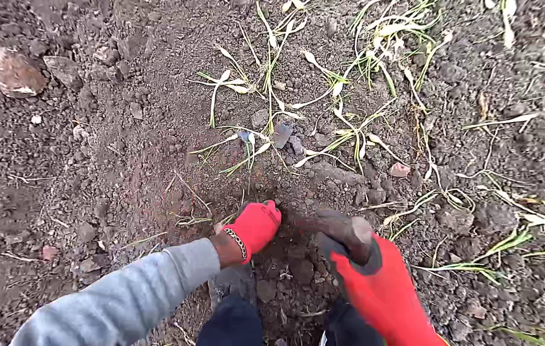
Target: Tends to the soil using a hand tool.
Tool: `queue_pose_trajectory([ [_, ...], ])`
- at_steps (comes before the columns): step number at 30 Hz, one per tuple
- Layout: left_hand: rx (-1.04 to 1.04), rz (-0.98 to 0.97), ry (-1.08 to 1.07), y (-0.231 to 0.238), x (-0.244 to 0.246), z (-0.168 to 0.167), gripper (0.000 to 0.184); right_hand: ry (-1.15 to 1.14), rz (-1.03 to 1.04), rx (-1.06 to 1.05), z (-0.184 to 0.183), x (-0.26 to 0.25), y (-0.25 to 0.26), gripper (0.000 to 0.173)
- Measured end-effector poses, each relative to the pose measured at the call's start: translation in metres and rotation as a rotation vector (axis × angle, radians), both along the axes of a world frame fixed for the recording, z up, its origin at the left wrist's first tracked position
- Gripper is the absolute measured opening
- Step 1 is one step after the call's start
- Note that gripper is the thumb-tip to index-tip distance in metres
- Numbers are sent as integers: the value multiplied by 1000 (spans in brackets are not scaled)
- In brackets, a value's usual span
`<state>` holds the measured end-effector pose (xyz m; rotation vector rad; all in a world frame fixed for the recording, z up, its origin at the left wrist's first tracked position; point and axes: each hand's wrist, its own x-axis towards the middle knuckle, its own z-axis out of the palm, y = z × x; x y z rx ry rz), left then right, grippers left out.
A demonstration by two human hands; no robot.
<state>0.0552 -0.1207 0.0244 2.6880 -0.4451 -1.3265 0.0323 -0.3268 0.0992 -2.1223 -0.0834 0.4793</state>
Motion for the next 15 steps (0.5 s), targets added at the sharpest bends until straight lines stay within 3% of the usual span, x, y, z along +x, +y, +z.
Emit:
queue_pose_trajectory([
  [2,-13,9,-19,2,6,6,34,-44,2,-28,19,-11,-31,38],
  [5,7,138,-271,9,45,39,33,17,8,-227,-2,-19,-45,39],
  [8,9,237,-324,-24,103,23,42,174,-50,-209,4,14,-55,33],
  [10,27,216,-234,-44,121,-3,38,112,-98,-60,41,38,-68,29],
  [12,32,186,-224,-41,124,-12,30,-3,-91,328,87,59,-86,15],
  [13,17,190,-220,-33,111,-12,28,-35,-75,469,108,64,-94,18],
  [14,-4,212,-236,-22,105,-9,27,-122,-31,485,124,74,-95,25],
  [15,-38,260,-281,-9,104,-3,27,-249,-24,348,135,88,-91,27],
])
